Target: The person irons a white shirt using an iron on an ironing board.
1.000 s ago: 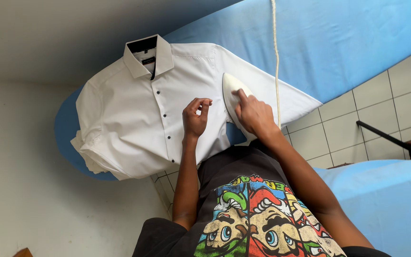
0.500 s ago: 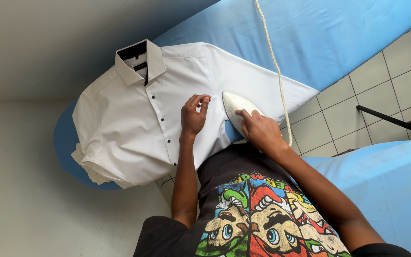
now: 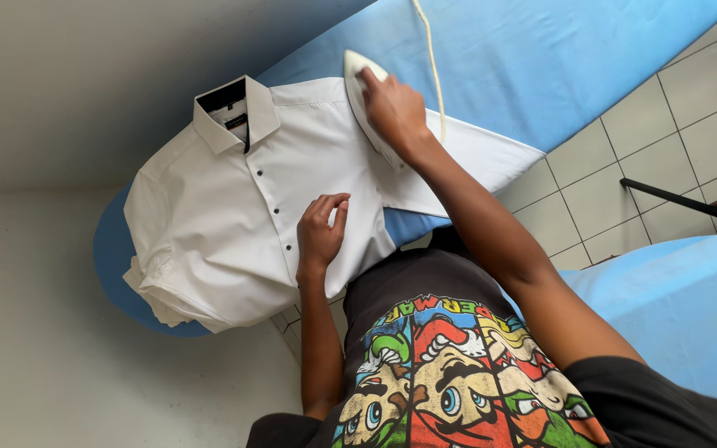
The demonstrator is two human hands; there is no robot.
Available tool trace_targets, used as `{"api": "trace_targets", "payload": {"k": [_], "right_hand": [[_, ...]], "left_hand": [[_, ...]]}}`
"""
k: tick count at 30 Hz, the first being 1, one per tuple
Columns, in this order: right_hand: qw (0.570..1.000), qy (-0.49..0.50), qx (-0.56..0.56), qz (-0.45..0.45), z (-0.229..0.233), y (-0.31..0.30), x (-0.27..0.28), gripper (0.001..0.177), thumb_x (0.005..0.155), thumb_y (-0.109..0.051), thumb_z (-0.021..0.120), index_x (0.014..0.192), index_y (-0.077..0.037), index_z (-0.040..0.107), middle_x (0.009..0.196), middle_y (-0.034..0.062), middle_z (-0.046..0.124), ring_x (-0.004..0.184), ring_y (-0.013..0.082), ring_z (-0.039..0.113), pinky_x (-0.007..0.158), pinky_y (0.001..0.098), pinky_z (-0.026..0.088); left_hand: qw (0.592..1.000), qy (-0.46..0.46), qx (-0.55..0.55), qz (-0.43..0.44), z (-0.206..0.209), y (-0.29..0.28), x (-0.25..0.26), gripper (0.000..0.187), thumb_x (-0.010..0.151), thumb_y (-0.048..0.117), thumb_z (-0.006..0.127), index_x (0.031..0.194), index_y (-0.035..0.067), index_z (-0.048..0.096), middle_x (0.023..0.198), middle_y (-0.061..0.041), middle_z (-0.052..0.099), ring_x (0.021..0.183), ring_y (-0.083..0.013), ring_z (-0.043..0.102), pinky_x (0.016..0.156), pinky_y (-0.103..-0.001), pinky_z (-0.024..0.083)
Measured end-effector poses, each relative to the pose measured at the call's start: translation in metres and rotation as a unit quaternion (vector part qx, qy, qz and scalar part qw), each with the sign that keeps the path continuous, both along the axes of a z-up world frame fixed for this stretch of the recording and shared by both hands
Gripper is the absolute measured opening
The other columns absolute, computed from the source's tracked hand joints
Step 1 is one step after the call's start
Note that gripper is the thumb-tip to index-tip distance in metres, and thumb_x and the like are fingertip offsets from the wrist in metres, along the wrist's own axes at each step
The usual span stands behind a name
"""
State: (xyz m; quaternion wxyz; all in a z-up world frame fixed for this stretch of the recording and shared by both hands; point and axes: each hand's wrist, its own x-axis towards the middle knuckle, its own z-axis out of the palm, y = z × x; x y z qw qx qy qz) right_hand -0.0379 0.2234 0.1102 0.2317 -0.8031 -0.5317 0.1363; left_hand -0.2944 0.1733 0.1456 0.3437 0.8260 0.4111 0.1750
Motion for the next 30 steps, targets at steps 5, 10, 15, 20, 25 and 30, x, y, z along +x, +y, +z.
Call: {"api": "trace_targets", "payload": {"k": [5, 10, 15, 20, 25, 30], "right_hand": [[0.997, 0.024, -0.039, -0.062, 0.0, 0.035, 0.008, 0.025, 0.105, -0.023, 0.052, 0.129, -0.018, 0.057, 0.092, 0.0226, 0.069, 0.071, 0.042, 0.069, 0.057, 0.0542, 0.052], [0.998, 0.026, -0.045, -0.018, 0.008, 0.007, 0.005, 0.027, 0.103, -0.023, 0.054, 0.129, -0.019, 0.058, 0.091, 0.0211, 0.071, 0.074, 0.0427, 0.069, 0.059, 0.0543, 0.052], [0.994, 0.026, -0.093, 0.058, 0.021, -0.067, -0.007, 0.029, 0.102, -0.027, 0.055, 0.131, -0.025, 0.06, 0.09, 0.0193, 0.069, 0.073, 0.0404, 0.068, 0.06, 0.0534, 0.052], [0.986, 0.023, -0.126, 0.102, 0.037, -0.15, -0.017, 0.03, 0.1, -0.03, 0.058, 0.129, -0.028, 0.062, 0.088, 0.0153, 0.063, 0.073, 0.0352, 0.068, 0.06, 0.0498, 0.052], [0.988, 0.027, -0.115, 0.102, 0.042, -0.204, -0.008, 0.028, 0.098, -0.029, 0.06, 0.125, -0.032, 0.066, 0.087, 0.0124, 0.064, 0.074, 0.0326, 0.069, 0.059, 0.0475, 0.053], [0.996, -0.034, -0.066, 0.047, 0.033, -0.209, 0.008, 0.03, 0.101, -0.028, 0.06, 0.13, -0.033, 0.066, 0.086, 0.0128, 0.063, 0.074, 0.0312, 0.069, 0.058, 0.0452, 0.054]], "left_hand": [[1.0, 0.006, -0.009, 0.02, 0.003, -0.012, -0.013, 0.017, 0.102, 0.02, 0.062, 0.108, 0.01, 0.074, 0.102, -0.004, 0.076, 0.095, -0.0232, 0.072, 0.081, -0.036, 0.056], [0.999, 0.023, -0.026, 0.026, 0.001, -0.013, -0.012, 0.017, 0.102, 0.021, 0.062, 0.108, 0.01, 0.075, 0.102, -0.004, 0.076, 0.093, -0.0233, 0.072, 0.08, -0.036, 0.057], [1.0, 0.017, -0.014, -0.007, 0.003, -0.007, 0.003, 0.017, 0.102, 0.021, 0.062, 0.107, 0.011, 0.075, 0.101, -0.004, 0.076, 0.092, -0.0238, 0.071, 0.079, -0.037, 0.056], [0.999, 0.031, 0.005, -0.032, 0.002, 0.008, 0.026, 0.017, 0.101, 0.02, 0.062, 0.106, 0.01, 0.075, 0.1, -0.005, 0.076, 0.09, -0.0258, 0.07, 0.079, -0.039, 0.055], [0.994, 0.054, 0.088, -0.043, -0.025, 0.03, 0.063, 0.02, 0.099, 0.021, 0.063, 0.112, 0.009, 0.073, 0.108, -0.007, 0.074, 0.103, -0.0278, 0.067, 0.091, -0.041, 0.052], [0.977, 0.111, 0.163, -0.086, -0.095, 0.059, 0.127, 0.05, 0.102, 0.032, 0.06, 0.145, 0.006, 0.054, 0.152, -0.012, 0.051, 0.14, -0.0309, 0.047, 0.115, -0.047, 0.037]]}}
